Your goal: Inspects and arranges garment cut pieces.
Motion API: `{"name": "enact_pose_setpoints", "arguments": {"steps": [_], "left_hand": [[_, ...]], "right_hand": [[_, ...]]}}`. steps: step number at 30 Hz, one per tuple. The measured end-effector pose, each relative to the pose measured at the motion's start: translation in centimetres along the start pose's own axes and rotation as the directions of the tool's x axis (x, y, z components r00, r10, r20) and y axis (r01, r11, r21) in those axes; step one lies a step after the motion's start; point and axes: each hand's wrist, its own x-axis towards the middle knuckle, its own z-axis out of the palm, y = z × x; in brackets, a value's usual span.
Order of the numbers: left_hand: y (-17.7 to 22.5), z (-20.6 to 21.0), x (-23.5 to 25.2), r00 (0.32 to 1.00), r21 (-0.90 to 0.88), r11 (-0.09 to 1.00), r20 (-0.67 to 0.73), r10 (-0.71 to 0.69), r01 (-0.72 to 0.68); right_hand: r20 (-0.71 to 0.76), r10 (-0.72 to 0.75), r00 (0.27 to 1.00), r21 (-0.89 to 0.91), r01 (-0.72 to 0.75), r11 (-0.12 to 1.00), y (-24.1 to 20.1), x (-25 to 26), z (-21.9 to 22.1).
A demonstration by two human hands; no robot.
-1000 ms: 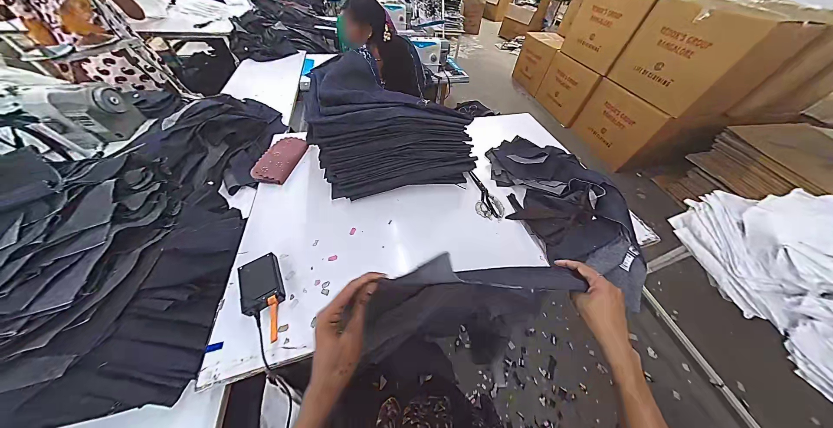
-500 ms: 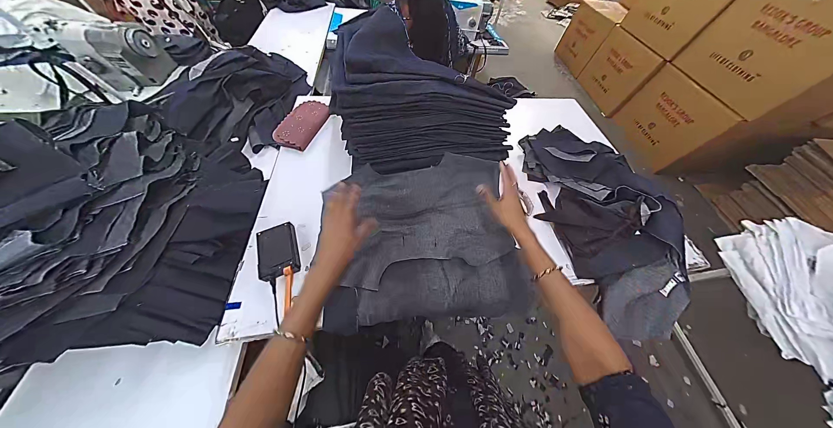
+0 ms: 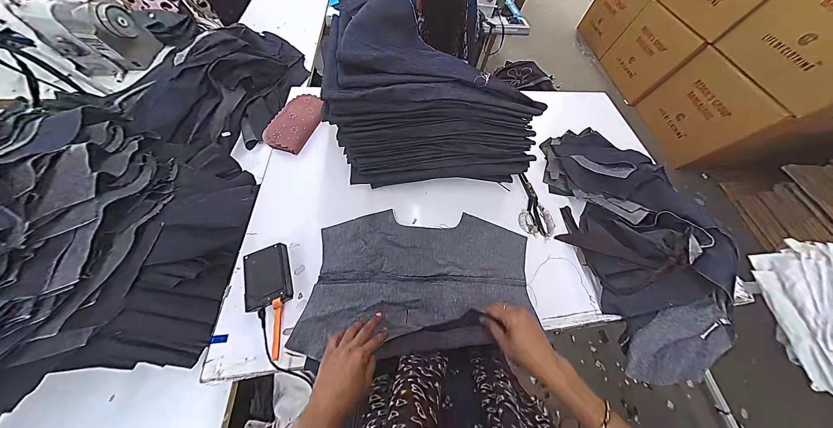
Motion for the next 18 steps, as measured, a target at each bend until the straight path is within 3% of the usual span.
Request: {"name": "enact_pose_setpoints", "arguments": {"steps": [2, 5, 8, 11, 13, 15, 16, 18], "left_hand": [[0.1, -3.7, 3.8, 0.998, -0.059, 0.996, 0.026, -0.059, 0.060], [0.2, -8.9, 12.6, 0.971, -0.017, 0.979, 0.127, -0.200, 0.204], [-0.8, -11.6, 20.3, 0.925, 0.025, 0.952, 0.231, -0.303, 0.305], [-3.0, -10.8, 22.8, 0.943, -0.078, 0.948, 0.152, -0.295, 0.309], [-2.7, -8.6, 21.8, 0.962, -0.113, 0.967, -0.127, -0.242, 0.229], [-1.8, -4.3, 19.1, 0.899, -0.027, 0.999, -0.437, -0.028, 0.018], [-1.2, -2.2, 17.5, 0.872, 0.017, 0.995, -0.481, 0.092, -0.096], [-0.5, 0.7, 13.8, 0.915, -0.001, 0.973, -0.339, 0.219, -0.233]], "right_hand": [[0.013, 0.089, 0.996, 0.007, -0.089, 0.996, -0.2, 4.2, -3.4], [0.089, 0.226, 0.970, -0.147, -0.212, 0.966, 0.0, 11.0, -7.0], [0.176, 0.295, 0.939, -0.218, -0.255, 0.942, 2.3, 15.1, -6.0], [-0.094, 0.169, 0.981, -0.186, -0.185, 0.965, 5.4, 15.9, -2.5], [-0.283, 0.046, 0.958, -0.219, -0.111, 0.969, 6.6, 16.5, -1.3], [-0.343, 0.004, 0.939, -0.237, -0.091, 0.967, 6.6, 16.9, -1.0], [-0.341, 0.013, 0.940, -0.236, -0.099, 0.967, 6.4, 17.1, -1.1], [-0.314, 0.068, 0.947, -0.218, -0.142, 0.966, 5.9, 17.6, -1.5]]}}
